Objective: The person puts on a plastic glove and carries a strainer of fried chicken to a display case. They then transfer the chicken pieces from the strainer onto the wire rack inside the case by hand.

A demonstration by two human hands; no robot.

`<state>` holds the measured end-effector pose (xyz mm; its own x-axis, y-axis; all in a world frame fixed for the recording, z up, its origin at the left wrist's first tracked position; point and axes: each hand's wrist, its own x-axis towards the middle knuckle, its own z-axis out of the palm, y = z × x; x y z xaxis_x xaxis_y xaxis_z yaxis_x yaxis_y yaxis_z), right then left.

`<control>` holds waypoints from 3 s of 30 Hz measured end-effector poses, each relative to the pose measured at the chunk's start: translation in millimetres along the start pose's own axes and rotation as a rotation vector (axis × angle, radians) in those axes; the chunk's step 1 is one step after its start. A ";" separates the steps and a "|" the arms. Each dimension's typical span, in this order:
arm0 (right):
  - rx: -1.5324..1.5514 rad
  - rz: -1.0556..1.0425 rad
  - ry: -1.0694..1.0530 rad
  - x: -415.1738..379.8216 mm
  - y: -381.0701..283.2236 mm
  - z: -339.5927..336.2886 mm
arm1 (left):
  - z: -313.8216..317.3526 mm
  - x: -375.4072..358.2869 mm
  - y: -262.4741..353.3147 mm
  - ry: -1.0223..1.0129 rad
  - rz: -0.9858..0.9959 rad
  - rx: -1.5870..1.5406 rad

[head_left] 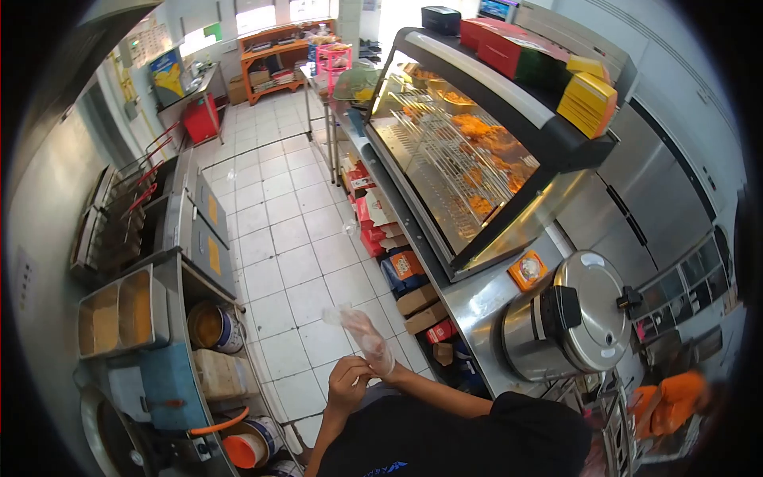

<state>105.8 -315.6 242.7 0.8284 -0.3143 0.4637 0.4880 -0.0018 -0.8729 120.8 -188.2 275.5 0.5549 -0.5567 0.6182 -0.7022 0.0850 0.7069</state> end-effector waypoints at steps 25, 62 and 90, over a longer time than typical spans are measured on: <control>-0.568 0.051 1.201 130.2 4.5 -245.6 | 84.4 130.1 -158.2 -1.379 -0.562 -0.358; -0.364 0.046 1.277 470.2 156.5 -305.2 | 28.8 364.2 -584.5 -2.107 -0.722 0.012; 0.078 -0.575 2.822 -42.5 89.3 419.4 | 40.7 -128.2 -110.3 -3.006 1.219 -0.589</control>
<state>229.6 95.7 208.7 -0.8714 0.0533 -0.4876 0.4307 -0.3926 -0.8126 108.9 -159.9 104.3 -0.5791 0.7621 -0.2896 0.0312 0.3757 0.9262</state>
